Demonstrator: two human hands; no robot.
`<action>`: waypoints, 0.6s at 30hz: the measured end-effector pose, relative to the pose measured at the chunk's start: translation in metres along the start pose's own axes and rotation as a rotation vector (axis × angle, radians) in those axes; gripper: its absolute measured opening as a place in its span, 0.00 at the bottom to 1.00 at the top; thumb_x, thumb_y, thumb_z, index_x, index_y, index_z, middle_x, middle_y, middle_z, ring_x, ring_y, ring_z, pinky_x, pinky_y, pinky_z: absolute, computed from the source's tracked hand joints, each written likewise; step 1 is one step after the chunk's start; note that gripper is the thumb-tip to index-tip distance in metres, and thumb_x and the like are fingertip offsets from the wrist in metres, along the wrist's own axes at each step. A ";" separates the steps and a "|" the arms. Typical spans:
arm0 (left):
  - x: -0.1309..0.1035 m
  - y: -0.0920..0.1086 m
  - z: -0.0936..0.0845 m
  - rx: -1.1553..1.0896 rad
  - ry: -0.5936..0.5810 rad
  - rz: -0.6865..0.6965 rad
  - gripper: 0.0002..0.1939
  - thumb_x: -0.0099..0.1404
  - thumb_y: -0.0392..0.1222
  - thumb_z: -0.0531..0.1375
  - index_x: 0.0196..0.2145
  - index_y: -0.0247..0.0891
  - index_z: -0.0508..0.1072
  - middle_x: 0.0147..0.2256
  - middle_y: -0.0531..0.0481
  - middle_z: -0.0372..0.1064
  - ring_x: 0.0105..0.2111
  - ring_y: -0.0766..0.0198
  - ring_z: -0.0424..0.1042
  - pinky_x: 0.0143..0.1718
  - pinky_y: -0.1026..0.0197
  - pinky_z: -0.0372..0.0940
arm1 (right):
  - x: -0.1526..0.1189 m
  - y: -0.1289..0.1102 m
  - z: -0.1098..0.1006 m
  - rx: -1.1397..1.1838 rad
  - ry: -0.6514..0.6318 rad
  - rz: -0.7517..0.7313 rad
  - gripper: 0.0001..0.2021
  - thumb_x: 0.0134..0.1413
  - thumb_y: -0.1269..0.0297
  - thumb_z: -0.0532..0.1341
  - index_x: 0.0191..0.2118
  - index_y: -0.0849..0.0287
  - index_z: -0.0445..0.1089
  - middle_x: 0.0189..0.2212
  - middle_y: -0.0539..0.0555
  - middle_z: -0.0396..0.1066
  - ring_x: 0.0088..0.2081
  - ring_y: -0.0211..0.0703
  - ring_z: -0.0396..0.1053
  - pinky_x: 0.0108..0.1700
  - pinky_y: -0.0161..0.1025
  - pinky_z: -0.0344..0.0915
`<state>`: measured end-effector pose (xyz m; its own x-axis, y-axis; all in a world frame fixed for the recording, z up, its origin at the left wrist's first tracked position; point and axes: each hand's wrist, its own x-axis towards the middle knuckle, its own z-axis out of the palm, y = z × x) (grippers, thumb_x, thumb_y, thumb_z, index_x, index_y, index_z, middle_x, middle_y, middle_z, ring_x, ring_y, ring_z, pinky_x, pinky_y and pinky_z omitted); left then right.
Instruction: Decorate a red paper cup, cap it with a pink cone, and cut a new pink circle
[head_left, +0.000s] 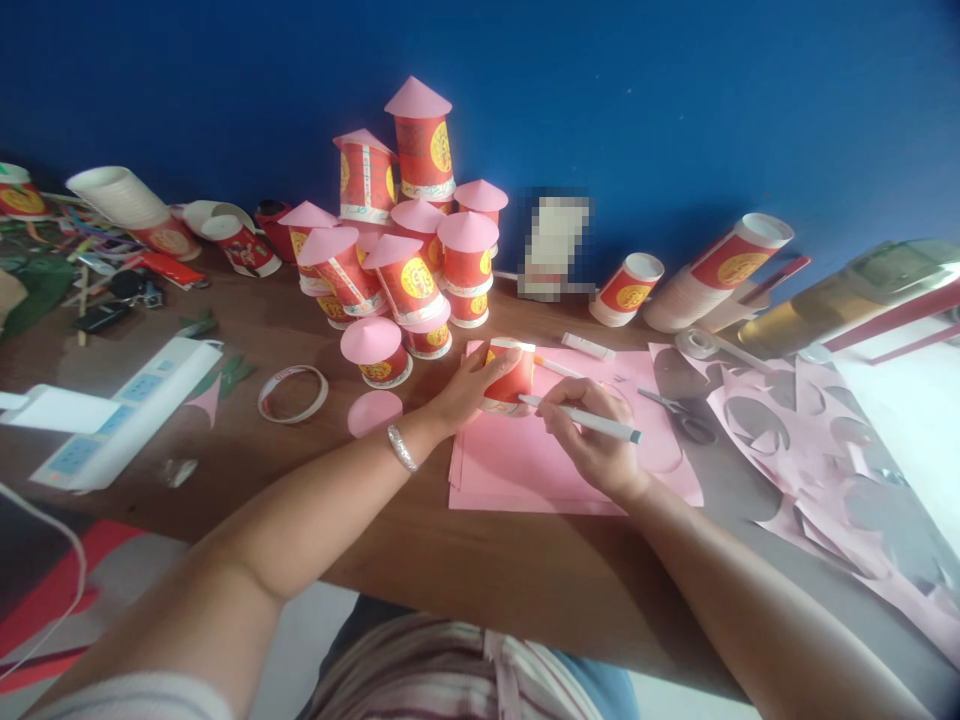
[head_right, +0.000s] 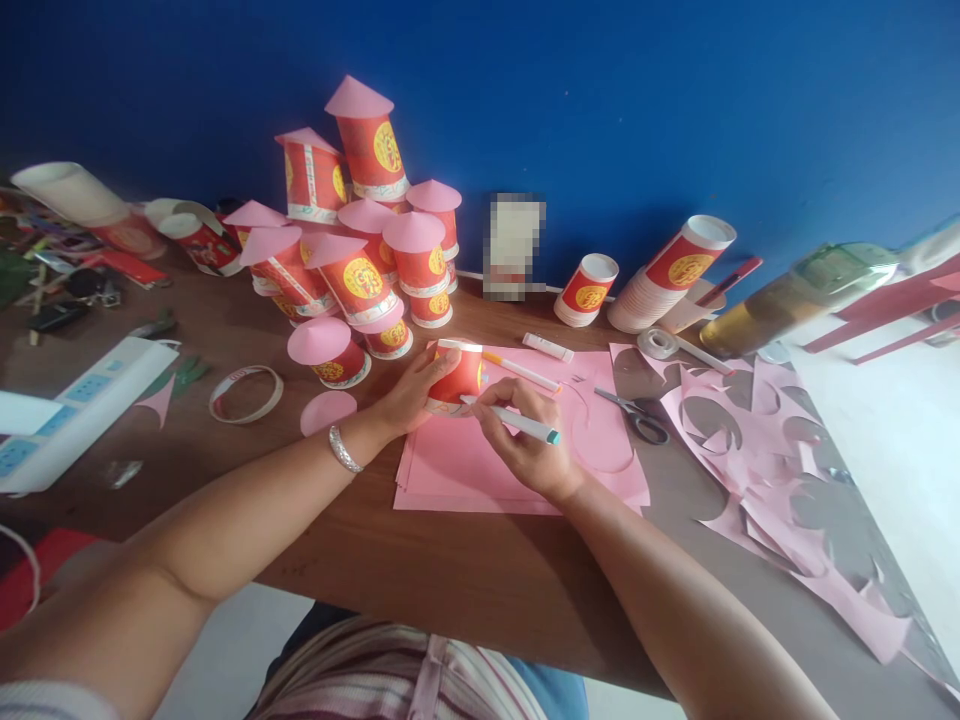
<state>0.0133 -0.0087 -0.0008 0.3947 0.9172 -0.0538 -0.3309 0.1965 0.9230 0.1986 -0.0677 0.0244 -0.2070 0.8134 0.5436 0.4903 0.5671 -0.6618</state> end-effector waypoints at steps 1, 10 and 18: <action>0.000 0.000 0.000 0.002 -0.003 0.001 0.23 0.65 0.62 0.68 0.39 0.36 0.75 0.31 0.52 0.72 0.31 0.64 0.75 0.36 0.59 0.74 | 0.000 0.000 0.000 -0.003 0.003 0.004 0.07 0.66 0.64 0.62 0.34 0.53 0.67 0.25 0.48 0.76 0.25 0.39 0.72 0.31 0.39 0.69; -0.004 0.007 0.005 -0.077 0.046 -0.082 0.25 0.60 0.62 0.71 0.41 0.38 0.74 0.35 0.49 0.72 0.34 0.60 0.74 0.35 0.54 0.77 | 0.001 0.001 0.000 -0.001 0.037 0.018 0.07 0.66 0.64 0.62 0.34 0.53 0.68 0.25 0.48 0.75 0.26 0.40 0.72 0.30 0.38 0.69; -0.002 0.005 0.004 -0.081 0.043 -0.049 0.22 0.62 0.60 0.70 0.40 0.38 0.75 0.34 0.50 0.71 0.32 0.62 0.74 0.33 0.58 0.75 | 0.001 0.001 0.001 -0.011 0.030 0.023 0.06 0.64 0.65 0.61 0.33 0.53 0.67 0.24 0.48 0.74 0.25 0.39 0.71 0.29 0.38 0.67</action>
<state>0.0143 -0.0115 0.0057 0.3755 0.9195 -0.1164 -0.3808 0.2675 0.8851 0.1979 -0.0665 0.0239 -0.1701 0.8215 0.5442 0.5042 0.5471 -0.6682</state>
